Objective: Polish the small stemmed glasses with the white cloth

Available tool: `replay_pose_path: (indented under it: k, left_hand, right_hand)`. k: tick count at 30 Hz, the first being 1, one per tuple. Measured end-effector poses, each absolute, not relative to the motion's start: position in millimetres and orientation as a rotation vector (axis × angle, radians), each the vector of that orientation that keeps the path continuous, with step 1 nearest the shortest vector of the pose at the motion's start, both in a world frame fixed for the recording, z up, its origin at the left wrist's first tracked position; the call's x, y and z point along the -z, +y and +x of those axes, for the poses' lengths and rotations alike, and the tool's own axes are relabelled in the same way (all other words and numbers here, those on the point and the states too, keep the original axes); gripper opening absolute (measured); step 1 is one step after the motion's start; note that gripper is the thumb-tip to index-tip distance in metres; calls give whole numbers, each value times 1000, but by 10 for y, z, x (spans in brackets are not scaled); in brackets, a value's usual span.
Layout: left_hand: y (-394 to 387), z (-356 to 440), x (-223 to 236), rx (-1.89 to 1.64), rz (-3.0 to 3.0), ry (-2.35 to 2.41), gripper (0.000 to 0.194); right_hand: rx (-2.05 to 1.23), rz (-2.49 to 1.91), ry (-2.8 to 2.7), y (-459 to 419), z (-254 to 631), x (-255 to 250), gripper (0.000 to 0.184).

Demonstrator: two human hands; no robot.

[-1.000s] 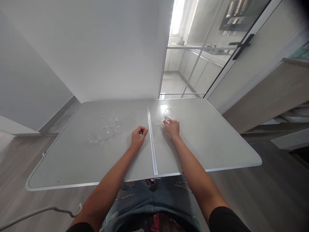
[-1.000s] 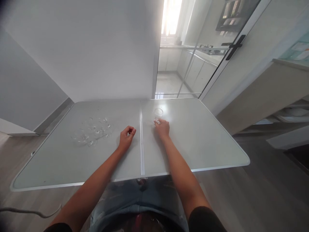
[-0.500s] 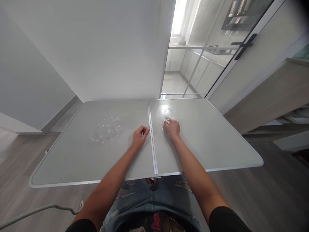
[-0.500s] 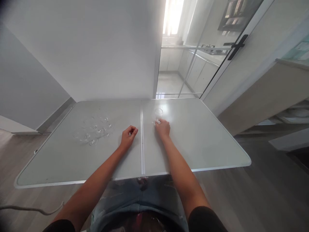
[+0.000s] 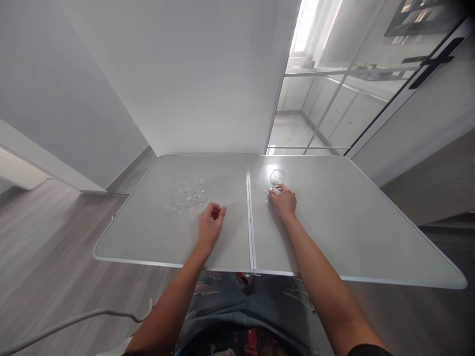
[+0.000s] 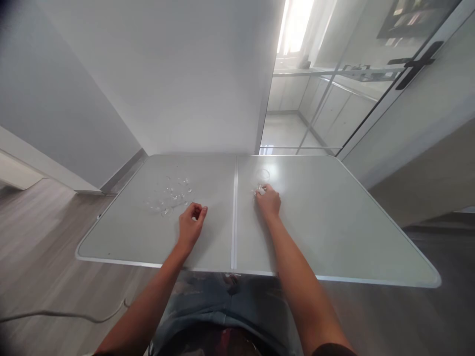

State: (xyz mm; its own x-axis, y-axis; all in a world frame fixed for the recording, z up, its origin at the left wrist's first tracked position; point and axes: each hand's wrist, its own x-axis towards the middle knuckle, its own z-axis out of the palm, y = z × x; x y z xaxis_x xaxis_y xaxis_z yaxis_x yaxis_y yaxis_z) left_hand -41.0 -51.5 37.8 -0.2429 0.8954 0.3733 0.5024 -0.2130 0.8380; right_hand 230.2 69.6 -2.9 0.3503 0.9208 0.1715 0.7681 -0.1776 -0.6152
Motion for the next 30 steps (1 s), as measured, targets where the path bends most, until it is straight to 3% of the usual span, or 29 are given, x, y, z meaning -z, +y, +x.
replay_pose_path:
  k: [3,7,14,19,26,30]
  left_hand:
    - [-606,-636,-271,-1509,1534,1936,22]
    - [-580,-833,-97,-1354,1497,2156,49]
    - [-274,-915,88,-1576,1396,2038,71]
    - [-118,-942,27,-1496,1337,2105,64]
    - [-24,-974,-41,-1406,1465,2133,51]
    - [60,-940,-61,-1437,1476,2027,35]
  right_hand:
    - [-332,-2030,-1458,693,2294,22,36]
    - [-337,-2060,-1459,687,2288,0,36]
    - [-332,-2056,-1477,674,2299,23,36]
    - [-289,-1977,-1497,681,2311,34,37]
    - [-403,-2036,-1499,603,2337,-38,55]
    - [-437,-2137,-1553,410,2305,-106,42]
